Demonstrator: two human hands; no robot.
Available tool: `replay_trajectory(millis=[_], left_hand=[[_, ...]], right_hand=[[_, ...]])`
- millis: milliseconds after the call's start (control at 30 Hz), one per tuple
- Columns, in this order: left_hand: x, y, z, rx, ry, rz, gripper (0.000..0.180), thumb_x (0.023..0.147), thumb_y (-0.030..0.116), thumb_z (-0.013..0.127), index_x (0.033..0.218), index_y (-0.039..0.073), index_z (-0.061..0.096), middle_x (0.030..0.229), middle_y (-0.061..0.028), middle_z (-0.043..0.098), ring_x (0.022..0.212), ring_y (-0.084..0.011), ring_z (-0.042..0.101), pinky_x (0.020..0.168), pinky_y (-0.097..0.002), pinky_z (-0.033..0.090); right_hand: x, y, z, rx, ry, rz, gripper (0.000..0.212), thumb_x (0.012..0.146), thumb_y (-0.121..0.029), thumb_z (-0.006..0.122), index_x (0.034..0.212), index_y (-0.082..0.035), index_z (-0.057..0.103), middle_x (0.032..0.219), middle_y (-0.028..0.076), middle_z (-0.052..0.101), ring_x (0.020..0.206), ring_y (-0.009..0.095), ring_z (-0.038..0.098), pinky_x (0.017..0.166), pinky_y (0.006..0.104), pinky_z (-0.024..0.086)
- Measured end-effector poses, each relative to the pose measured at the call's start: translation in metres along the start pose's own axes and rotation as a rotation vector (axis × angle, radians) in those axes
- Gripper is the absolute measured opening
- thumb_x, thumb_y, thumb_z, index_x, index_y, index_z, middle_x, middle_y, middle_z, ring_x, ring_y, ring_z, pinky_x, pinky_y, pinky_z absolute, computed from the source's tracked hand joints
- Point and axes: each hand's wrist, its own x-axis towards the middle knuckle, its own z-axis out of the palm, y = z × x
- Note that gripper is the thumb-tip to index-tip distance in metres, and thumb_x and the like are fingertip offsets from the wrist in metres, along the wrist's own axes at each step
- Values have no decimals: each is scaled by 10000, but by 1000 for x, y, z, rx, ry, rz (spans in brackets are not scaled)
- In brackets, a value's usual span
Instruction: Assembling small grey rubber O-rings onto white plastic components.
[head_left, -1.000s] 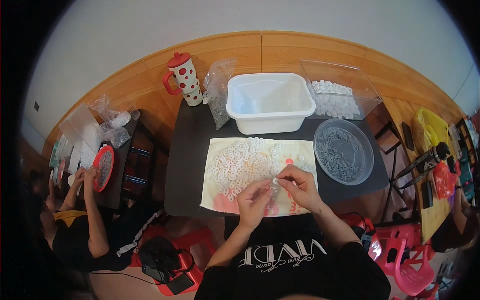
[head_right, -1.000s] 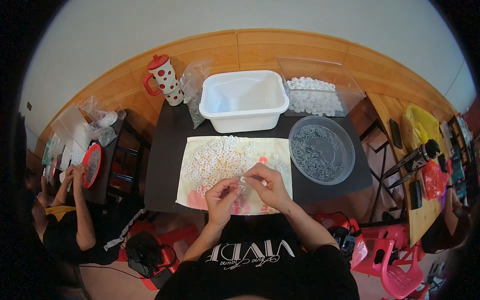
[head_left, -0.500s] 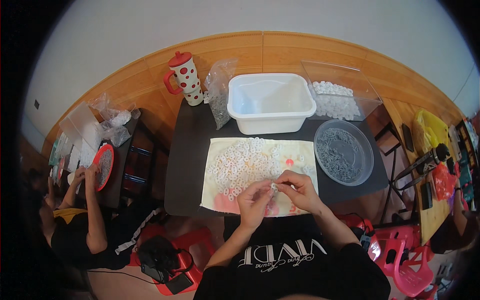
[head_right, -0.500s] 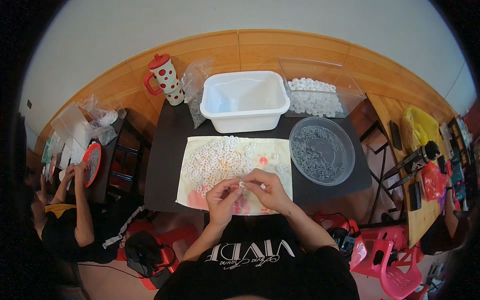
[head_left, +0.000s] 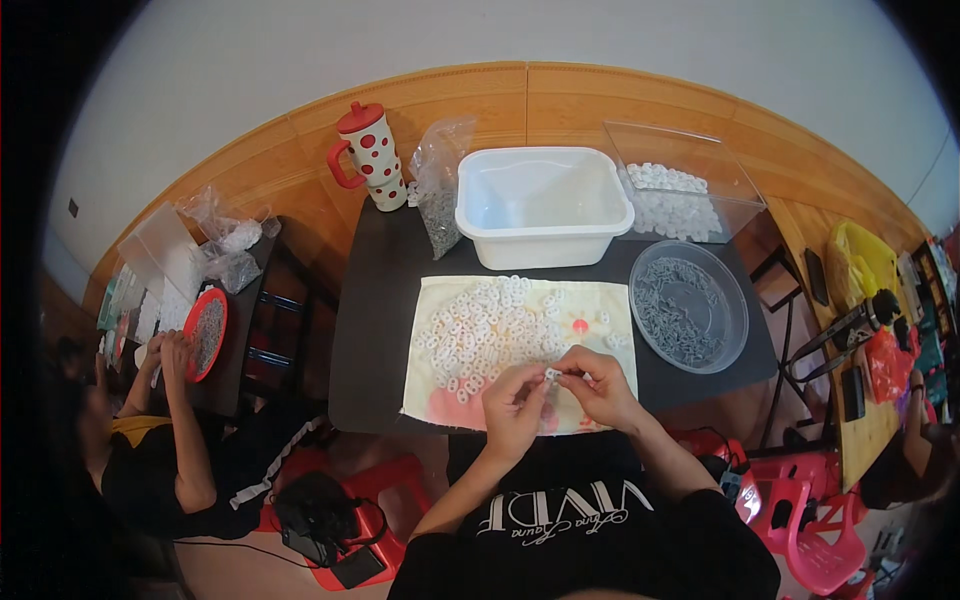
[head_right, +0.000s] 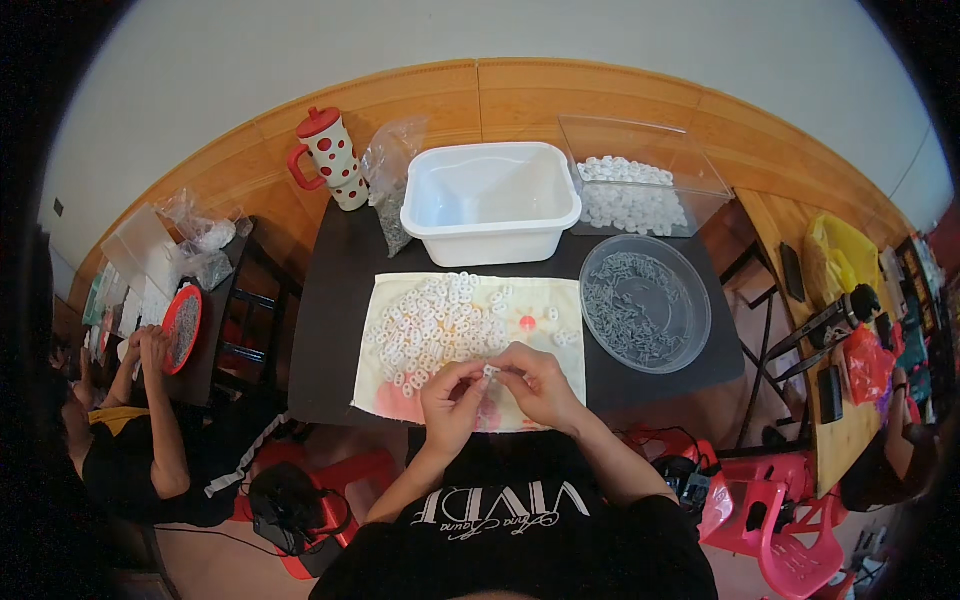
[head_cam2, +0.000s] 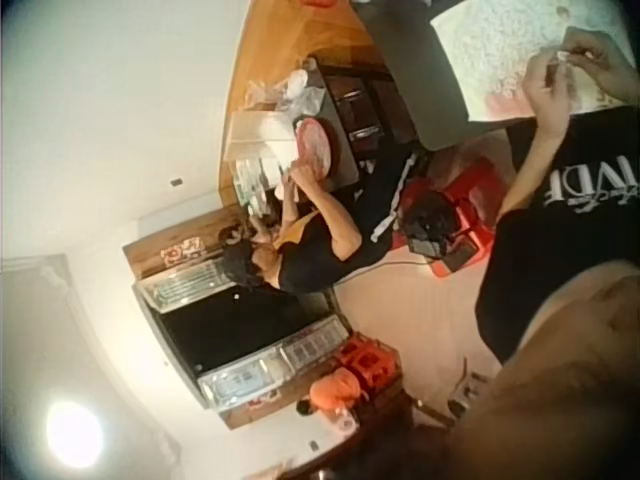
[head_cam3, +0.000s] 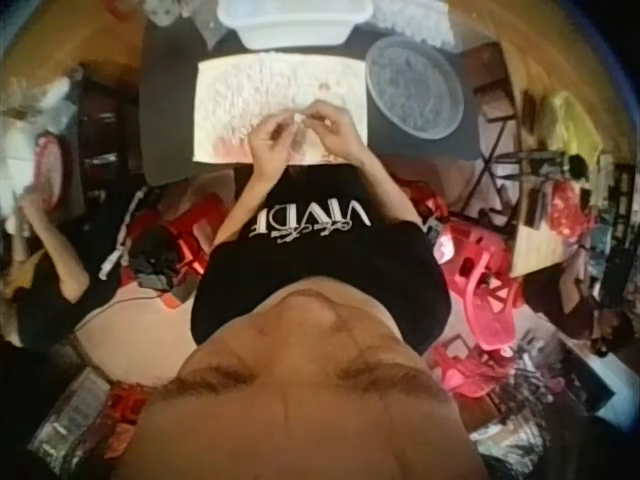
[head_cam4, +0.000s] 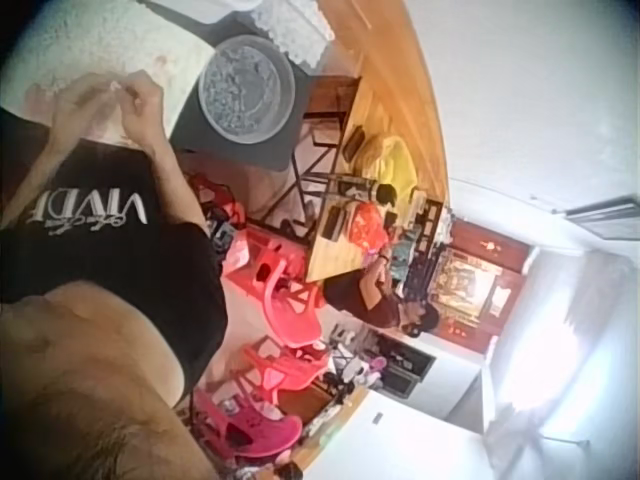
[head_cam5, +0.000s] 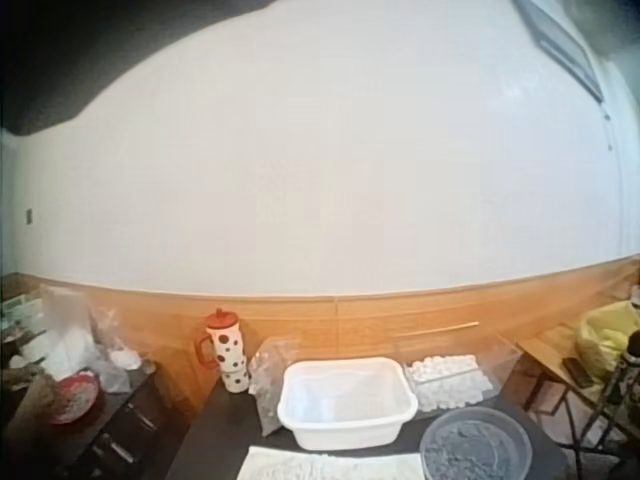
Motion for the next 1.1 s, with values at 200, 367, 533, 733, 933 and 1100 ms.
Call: replay_trajectory(millis=[200,367,533,733,933,1100], left_hand=[[12,1,-7,522,-80,224,227,772,-98,623,984,-20,643,824,-132,621,723,-228,629,625,-303,492],[14,0,-13,621,-182,260,268,726,-82,585,976,-1,638,870,-174,627,796,-353,618,682,-409,496],[23,15,-22,570,-360,163,265,742,-59,569,993,0,632,890,-186,622,832,-383,605,723,-428,492],[35,16,-25,607,-453,131,201,739,-90,560,908,-24,648,806,-172,626,749,-326,639,656,-370,500],[37,12,-23,651,-477,184,154,734,-55,561,871,-1,605,806,-167,589,767,-374,588,657,-448,471],[37,8,-24,685,-465,235,158,715,-54,565,860,5,582,810,-165,561,753,-374,574,638,-455,464]], right_hand=[[4,12,0,-410,-19,-353,198,755,126,608,922,23,629,848,150,601,771,297,623,659,338,502],[-1,18,9,-659,-76,-479,247,631,-1,606,876,-4,631,879,125,583,791,308,591,691,391,483],[-1,19,7,-664,-37,-512,157,690,-51,610,845,-58,630,858,74,574,790,276,588,668,380,477],[-1,16,5,-620,-30,-456,162,684,-35,615,840,-69,642,863,67,560,829,265,579,716,364,464],[0,23,4,-556,-44,-440,159,692,-31,610,849,-31,636,870,86,549,840,274,565,743,368,455],[3,18,3,-561,-100,-425,179,696,-14,620,872,-17,653,873,88,557,825,276,570,741,375,465]])
